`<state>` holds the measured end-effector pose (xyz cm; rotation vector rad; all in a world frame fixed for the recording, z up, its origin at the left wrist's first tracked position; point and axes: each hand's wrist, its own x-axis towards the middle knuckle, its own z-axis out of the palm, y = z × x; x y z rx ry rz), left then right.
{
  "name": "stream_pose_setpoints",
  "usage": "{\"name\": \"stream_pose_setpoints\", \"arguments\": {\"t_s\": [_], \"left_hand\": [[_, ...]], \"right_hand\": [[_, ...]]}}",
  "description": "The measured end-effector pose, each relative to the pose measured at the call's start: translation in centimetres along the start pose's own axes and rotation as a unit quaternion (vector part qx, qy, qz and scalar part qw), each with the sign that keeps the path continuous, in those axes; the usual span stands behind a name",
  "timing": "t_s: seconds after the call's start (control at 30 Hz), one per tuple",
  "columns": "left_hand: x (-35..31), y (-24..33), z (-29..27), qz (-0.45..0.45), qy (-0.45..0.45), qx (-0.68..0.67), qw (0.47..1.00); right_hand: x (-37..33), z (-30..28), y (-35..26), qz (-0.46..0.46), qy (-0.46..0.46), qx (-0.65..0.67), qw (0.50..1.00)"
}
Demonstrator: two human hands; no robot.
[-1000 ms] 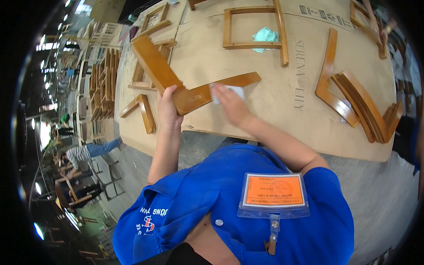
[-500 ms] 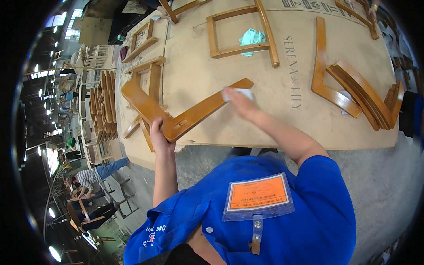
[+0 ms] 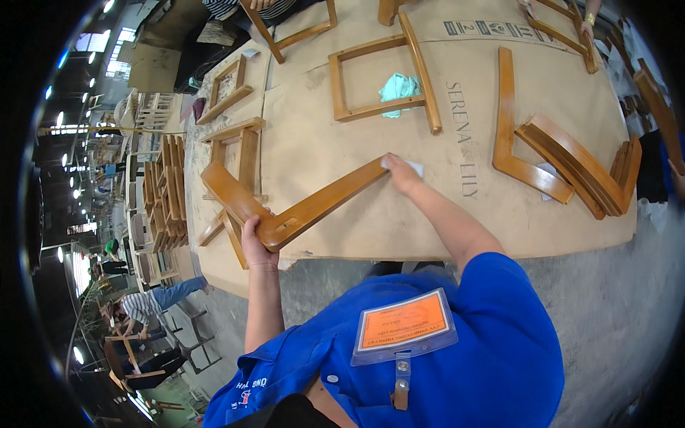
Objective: The person wipes wooden chair frame parts with a cloth and a small pad on a large work table. They handle each piece one at a time, turning it over to wipe different sides, then place it back on the table. Other workers perform similar actions nearby.
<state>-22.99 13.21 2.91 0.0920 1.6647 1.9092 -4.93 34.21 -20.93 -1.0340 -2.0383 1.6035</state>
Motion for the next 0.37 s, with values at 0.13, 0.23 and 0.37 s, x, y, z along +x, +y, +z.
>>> {"name": "stream_pose_setpoints", "arguments": {"t_s": [0.13,0.23,0.37], "left_hand": [[-0.2,0.3,0.7,0.016,-0.023,0.011,1.0],[-0.2,0.3,1.1,0.016,-0.045,-0.003,0.999],[0.2,0.6,2.1,0.016,-0.049,0.008,0.999]], "right_hand": [[-0.2,0.8,-2.1,0.041,0.005,0.007,0.999],[-4.8,4.8,-6.1,-0.195,0.003,-0.049,0.979],[-4.3,3.3,-7.0,-0.271,-0.002,-0.1,0.957]]}}
